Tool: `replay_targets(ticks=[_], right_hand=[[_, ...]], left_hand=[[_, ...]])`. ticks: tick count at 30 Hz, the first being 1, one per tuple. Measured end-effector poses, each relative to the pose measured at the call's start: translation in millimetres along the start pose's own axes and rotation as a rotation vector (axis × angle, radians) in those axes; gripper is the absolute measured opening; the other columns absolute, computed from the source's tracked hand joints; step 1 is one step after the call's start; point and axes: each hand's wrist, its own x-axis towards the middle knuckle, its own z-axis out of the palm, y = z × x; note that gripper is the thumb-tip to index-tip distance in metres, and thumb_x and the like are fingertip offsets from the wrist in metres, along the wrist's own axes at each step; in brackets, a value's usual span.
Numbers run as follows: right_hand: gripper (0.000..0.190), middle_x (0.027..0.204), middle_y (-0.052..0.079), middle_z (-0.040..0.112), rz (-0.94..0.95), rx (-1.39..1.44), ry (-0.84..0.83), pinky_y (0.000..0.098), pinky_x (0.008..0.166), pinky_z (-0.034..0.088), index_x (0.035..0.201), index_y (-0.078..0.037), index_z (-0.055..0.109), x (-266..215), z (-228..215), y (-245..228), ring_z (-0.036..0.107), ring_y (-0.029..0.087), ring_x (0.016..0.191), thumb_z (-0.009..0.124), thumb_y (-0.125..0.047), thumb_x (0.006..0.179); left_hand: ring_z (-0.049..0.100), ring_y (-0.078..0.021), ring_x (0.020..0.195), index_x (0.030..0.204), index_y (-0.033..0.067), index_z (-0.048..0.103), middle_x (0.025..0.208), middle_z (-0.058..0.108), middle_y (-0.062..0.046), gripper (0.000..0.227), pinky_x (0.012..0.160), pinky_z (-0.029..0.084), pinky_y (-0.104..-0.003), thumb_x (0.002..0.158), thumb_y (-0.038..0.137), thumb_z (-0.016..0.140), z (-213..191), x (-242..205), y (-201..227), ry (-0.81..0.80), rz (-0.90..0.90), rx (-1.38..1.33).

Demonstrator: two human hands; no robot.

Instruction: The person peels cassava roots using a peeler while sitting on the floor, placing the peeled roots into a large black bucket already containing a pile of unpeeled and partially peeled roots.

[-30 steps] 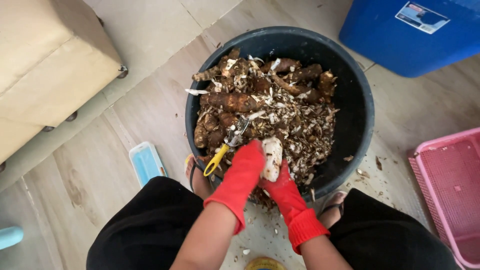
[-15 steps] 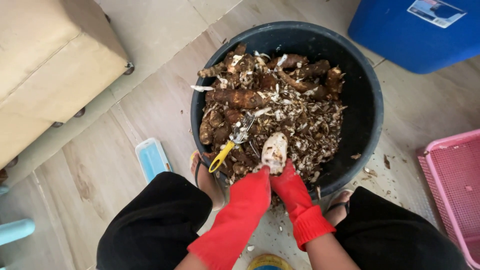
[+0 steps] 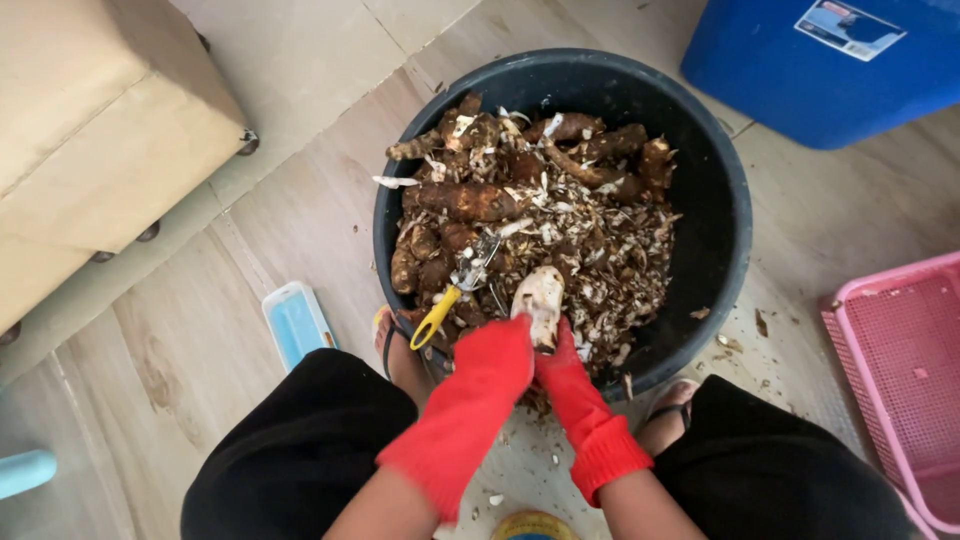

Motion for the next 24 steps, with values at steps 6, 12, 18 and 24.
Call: replay_targets(ticks=[6,12,18,24], right_hand=[[0.108,0.159,0.005,0.046,-0.094,-0.327,0.089,0.0457,0.108,0.051,0.164,-0.036,0.018,49.9,-18.5,41.2,0.063,0.024,0.128,0.080,-0.046,0.077],[0.098,0.136,0.025,0.060,-0.120,-0.640,0.162,0.0539,0.099,0.056,0.160,-0.031,0.031,41.9,-32.4,32.8,0.063,0.043,0.125,0.068,-0.068,0.078],[0.097,0.142,0.026,0.052,-0.150,-0.714,0.175,0.0566,0.099,0.056,0.163,-0.026,0.025,71.7,-31.9,65.6,0.064,0.046,0.122,0.068,-0.059,0.083],[0.091,0.136,0.023,0.063,-0.208,-0.425,0.156,0.0494,0.105,0.052,0.151,-0.029,0.047,43.0,-34.2,35.2,0.062,0.043,0.126,0.083,-0.047,0.069]], left_hand=[[0.067,-0.0388,0.120,0.137,0.0135,0.060,0.122,0.071,-0.021,0.043,0.098,0.055,-0.057,0.101,0.030,0.044,-7.9,41.5,-7.9,0.010,0.047,-0.143],[0.061,-0.0393,0.129,0.144,0.0186,0.058,0.133,0.067,-0.018,0.063,0.108,0.049,-0.053,0.102,0.058,0.033,-23.7,-34.8,10.9,-0.201,-0.232,-0.386],[0.055,-0.0452,0.133,0.152,0.0126,0.048,0.142,0.060,-0.025,0.057,0.109,0.047,-0.058,0.103,0.039,0.038,-12.9,-16.0,2.7,-0.239,-0.028,-0.262],[0.066,-0.0365,0.119,0.154,0.0355,0.046,0.125,0.071,-0.014,0.061,0.100,0.053,-0.050,0.101,0.062,0.034,23.6,-33.0,-9.9,-0.154,-0.271,-0.490]])
